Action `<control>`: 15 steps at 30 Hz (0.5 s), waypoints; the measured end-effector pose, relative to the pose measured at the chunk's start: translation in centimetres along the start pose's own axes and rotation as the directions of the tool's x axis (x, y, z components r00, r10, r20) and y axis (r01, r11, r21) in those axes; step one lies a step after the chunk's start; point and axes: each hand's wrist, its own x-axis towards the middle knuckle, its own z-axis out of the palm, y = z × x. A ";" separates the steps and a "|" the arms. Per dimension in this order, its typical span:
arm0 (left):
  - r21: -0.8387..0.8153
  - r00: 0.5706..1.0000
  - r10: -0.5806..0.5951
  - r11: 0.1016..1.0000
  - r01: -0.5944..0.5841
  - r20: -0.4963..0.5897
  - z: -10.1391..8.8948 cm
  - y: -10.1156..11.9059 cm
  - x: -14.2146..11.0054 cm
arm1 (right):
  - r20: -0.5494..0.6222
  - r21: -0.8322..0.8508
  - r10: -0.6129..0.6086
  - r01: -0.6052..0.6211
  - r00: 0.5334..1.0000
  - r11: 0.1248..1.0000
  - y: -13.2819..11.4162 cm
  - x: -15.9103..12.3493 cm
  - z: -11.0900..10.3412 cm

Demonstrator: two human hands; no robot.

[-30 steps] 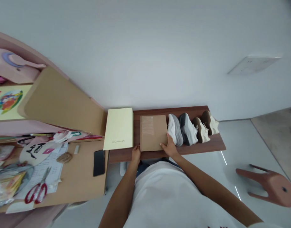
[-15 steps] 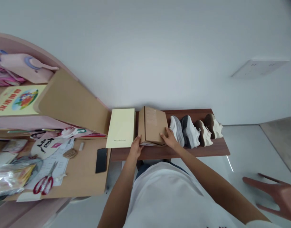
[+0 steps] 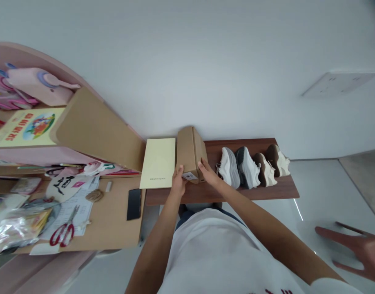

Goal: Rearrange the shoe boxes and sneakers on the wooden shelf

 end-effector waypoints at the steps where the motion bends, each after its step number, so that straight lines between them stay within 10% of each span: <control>1: 0.018 1.000 0.031 0.999 -0.031 -0.004 0.0 -0.3 -0.2 | 0.005 0.059 -0.030 0.030 1.000 0.998 -0.1 -0.2 0.1; 15: 0.262 0.962 0.249 0.926 -0.270 0.110 -2.1 -4.4 -0.8 | -0.056 0.249 -0.037 0.050 0.998 0.967 2.7 -2.0 1.6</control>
